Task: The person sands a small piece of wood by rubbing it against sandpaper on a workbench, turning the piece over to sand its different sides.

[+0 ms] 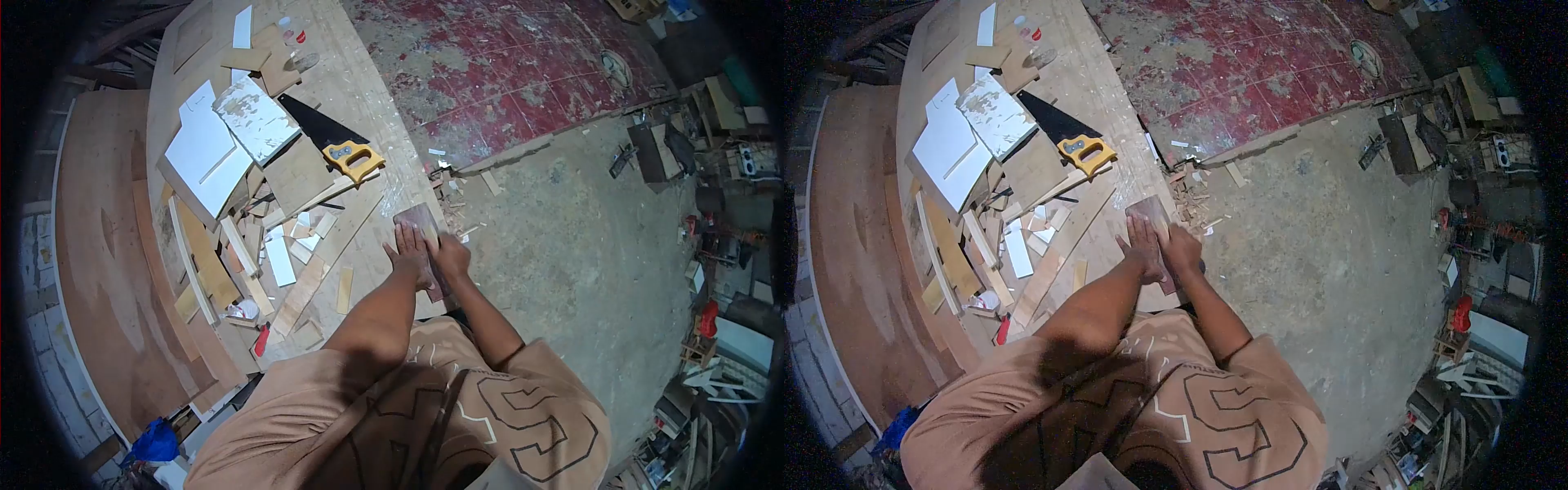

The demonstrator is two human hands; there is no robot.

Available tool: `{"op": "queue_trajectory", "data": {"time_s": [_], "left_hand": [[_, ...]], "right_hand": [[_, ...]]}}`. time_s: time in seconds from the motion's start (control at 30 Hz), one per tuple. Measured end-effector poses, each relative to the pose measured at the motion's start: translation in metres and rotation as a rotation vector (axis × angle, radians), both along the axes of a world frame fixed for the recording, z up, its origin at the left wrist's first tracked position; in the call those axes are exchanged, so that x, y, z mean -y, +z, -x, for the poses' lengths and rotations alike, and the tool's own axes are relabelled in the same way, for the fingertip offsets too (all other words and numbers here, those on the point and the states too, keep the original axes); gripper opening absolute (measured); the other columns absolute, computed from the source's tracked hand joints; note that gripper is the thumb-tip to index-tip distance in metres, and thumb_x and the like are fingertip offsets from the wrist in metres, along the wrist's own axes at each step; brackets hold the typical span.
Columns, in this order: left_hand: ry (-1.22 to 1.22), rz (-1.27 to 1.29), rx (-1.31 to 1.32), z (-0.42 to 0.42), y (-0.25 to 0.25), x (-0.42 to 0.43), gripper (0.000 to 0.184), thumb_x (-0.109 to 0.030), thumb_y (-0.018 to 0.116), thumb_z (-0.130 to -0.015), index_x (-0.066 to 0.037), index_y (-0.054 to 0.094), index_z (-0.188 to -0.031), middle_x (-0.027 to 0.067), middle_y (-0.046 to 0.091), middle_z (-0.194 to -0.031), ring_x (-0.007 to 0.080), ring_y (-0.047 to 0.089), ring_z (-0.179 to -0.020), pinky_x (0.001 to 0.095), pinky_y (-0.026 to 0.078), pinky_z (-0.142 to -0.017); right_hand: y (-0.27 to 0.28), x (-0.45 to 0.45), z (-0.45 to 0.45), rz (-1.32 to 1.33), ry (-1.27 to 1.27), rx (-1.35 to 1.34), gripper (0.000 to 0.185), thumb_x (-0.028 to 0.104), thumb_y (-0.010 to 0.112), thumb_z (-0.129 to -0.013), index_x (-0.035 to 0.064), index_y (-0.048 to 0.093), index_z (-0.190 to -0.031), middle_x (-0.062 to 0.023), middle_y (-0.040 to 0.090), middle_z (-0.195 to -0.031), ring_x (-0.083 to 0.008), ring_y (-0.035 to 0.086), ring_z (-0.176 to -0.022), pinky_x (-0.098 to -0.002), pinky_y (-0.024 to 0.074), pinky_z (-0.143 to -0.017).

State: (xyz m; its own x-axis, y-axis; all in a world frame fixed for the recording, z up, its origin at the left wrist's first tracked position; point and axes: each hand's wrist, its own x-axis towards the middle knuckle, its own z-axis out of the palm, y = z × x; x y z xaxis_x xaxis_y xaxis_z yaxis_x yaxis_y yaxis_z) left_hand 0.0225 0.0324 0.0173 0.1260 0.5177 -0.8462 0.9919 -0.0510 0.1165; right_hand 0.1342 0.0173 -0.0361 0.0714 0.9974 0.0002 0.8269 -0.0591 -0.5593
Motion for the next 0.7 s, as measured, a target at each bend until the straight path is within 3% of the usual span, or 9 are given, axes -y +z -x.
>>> {"op": "queue_trajectory", "data": {"time_s": [0.1, 0.2, 0.27, 0.4, 0.47, 0.7], "left_hand": [[0.045, -0.059, -0.008, 0.0, -0.007, 0.003, 0.151, -0.049, 0.087, -0.058, 0.005, -0.021, -0.148, 0.0286, -0.025, -0.156, 0.0469, -0.026, -0.143, 0.0752, -0.001, -0.108], [0.045, -0.05, 0.024, 0.001, -0.001, 0.002, 0.151, -0.049, 0.087, -0.059, 0.006, -0.022, -0.148, 0.0289, -0.025, -0.156, 0.0471, -0.026, -0.143, 0.0755, -0.001, -0.107], [0.008, -0.071, 0.02, 0.002, 0.002, 0.002, 0.146, -0.048, 0.087, -0.06, 0.005, -0.013, -0.151, 0.0302, -0.019, -0.157, 0.0479, -0.021, -0.144, 0.0772, 0.003, -0.106], [0.0, -0.074, 0.017, 0.003, 0.001, 0.003, 0.145, -0.049, 0.087, -0.06, 0.006, -0.013, -0.151, 0.0308, -0.019, -0.157, 0.0482, -0.022, -0.144, 0.0774, 0.003, -0.106], [-0.001, -0.053, 0.011, 0.002, -0.005, 0.004, 0.15, -0.051, 0.086, -0.061, 0.007, -0.022, -0.147, 0.0316, -0.026, -0.154, 0.0479, -0.027, -0.142, 0.0763, -0.001, -0.106], [0.006, -0.013, 0.018, 0.001, -0.005, 0.0, 0.151, -0.052, 0.086, -0.06, 0.006, -0.023, -0.147, 0.0309, -0.027, -0.154, 0.0473, -0.027, -0.142, 0.0757, -0.002, -0.107]], "right_hand": [[0.011, 0.046, -0.017, 0.079, 0.031, -0.024, 0.04, 0.046, 0.07, -0.084, 0.0069, 0.064, -0.078, -0.0159, 0.064, -0.073, -0.0359, 0.065, -0.067, -0.0449, 0.05, -0.059], [0.004, 0.036, -0.016, 0.088, 0.045, 0.027, 0.042, 0.047, 0.069, -0.084, 0.0066, 0.063, -0.077, -0.0164, 0.065, -0.073, -0.0357, 0.065, -0.066, -0.045, 0.0495, -0.057], [-0.004, 0.006, -0.008, 0.074, 0.025, 0.046, 0.043, 0.048, 0.068, -0.085, 0.0066, 0.063, -0.077, -0.0168, 0.065, -0.073, -0.0361, 0.065, -0.066, -0.0454, 0.0493, -0.056], [-0.001, -0.06, 0.013, -0.03, -0.055, 0.061, 0.044, 0.049, 0.066, -0.086, 0.0062, 0.063, -0.078, -0.0184, 0.066, -0.074, -0.0378, 0.066, -0.068, -0.0471, 0.0494, -0.058], [0.008, -0.072, 0.017, 0.082, -0.072, 0.036, 0.042, 0.047, 0.065, -0.087, 0.0059, 0.063, -0.08, -0.0183, 0.067, -0.078, -0.0385, 0.066, -0.071, -0.0484, 0.0502, -0.062], [0.001, 0.024, -0.009, 0.1, 0.022, 0.021, 0.038, 0.045, 0.065, -0.087, 0.0066, 0.063, -0.084, -0.0168, 0.066, -0.079, -0.0375, 0.066, -0.073, -0.0475, 0.0506, -0.064]]}}
